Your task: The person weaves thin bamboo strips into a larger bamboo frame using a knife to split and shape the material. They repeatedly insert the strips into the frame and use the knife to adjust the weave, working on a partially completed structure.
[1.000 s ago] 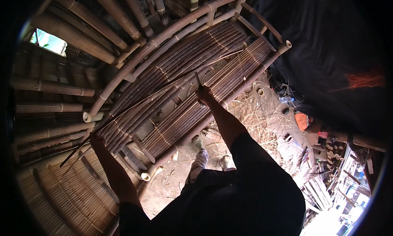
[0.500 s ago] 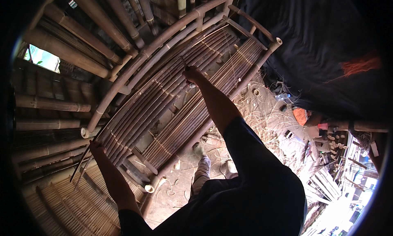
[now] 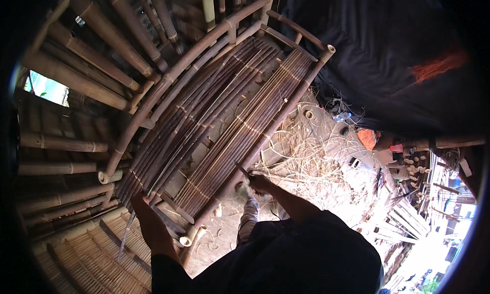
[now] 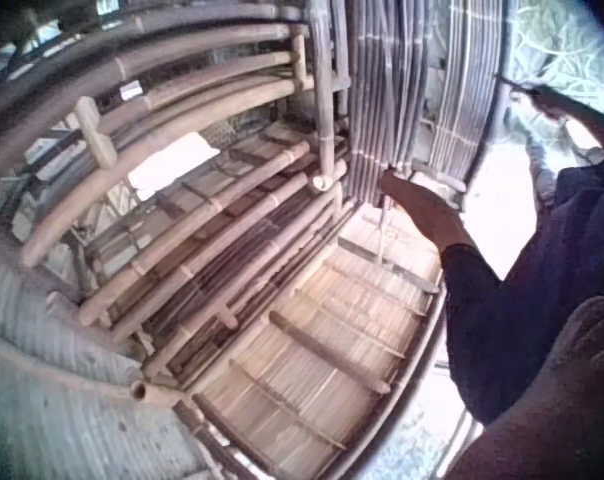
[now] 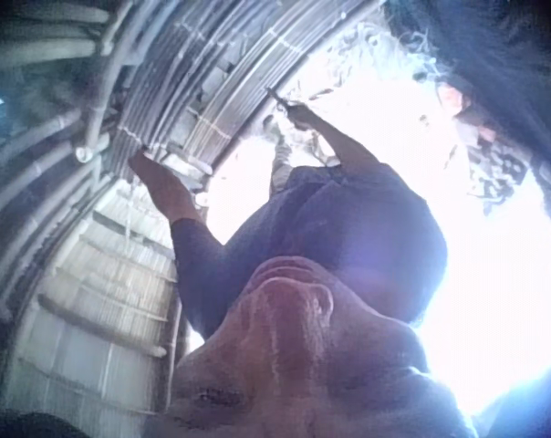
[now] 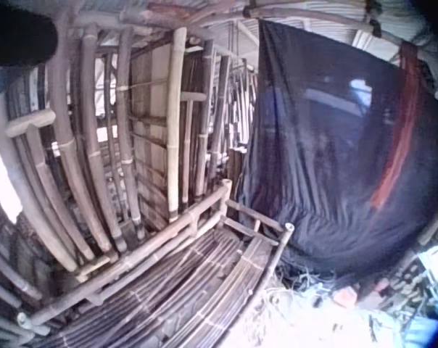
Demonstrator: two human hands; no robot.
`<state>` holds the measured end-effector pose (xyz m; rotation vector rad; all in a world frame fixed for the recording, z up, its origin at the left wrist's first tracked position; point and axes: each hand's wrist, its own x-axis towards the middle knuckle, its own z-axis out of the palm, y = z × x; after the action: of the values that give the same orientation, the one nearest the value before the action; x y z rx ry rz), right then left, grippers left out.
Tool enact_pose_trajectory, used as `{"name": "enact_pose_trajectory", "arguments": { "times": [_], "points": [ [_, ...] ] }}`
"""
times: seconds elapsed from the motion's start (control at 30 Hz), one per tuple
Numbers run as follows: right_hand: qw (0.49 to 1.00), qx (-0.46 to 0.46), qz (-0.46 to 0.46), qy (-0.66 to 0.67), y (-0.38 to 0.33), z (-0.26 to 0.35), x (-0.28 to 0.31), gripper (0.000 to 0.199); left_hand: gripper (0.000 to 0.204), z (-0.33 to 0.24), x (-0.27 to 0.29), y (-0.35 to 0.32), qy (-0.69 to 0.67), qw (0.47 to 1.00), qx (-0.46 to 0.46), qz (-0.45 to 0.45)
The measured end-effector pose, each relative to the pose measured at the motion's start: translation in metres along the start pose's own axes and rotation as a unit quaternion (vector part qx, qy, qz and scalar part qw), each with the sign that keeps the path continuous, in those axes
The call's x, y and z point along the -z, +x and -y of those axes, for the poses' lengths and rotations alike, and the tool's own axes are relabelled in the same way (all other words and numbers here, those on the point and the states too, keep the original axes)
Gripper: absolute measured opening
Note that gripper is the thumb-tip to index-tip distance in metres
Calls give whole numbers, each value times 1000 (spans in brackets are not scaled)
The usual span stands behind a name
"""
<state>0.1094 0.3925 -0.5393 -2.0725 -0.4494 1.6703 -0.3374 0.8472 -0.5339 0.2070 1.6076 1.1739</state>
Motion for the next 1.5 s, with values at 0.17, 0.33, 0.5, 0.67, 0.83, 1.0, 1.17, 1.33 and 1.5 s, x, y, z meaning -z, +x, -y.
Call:
{"name": "enact_pose_trajectory", "arguments": {
  "times": [0.17, 0.33, 0.5, 0.67, 0.83, 1.0, 1.17, 1.33, 1.5],
  "points": [
    [960, -90, -153, 219, -54, -87, 8, 24, 30, 51, 64, -52, 5, 999, 51, -3],
    [903, 54, -172, 391, -42, -82, 71, 32, 28, 119, 149, -118, 13, 993, 121, -11],
    [833, 180, -56, 520, -55, -28, 125, 38, 28, 184, 235, -174, -4, 980, 198, -27],
    [778, 198, -113, 585, -77, -60, 155, 37, 20, 212, 234, -251, 64, 981, 183, -32],
    [674, 232, -88, 696, -81, -149, 192, 23, 19, 241, 253, -297, 63, 965, 249, 54],
    [743, 194, -478, 426, -93, -236, 230, 38, 30, 305, 269, -350, 258, 754, 284, 533],
    [714, 5, -479, 511, -53, -351, 220, 44, 34, 329, 225, -394, 243, 894, 281, 251],
    [747, 1, -276, 604, -72, -337, 166, 39, 12, 331, 266, -411, 228, 943, 183, 159],
    [598, 233, -28, 767, -109, -272, 156, 35, 9, 314, 292, -382, 168, 956, 224, 92]
  ]
}}
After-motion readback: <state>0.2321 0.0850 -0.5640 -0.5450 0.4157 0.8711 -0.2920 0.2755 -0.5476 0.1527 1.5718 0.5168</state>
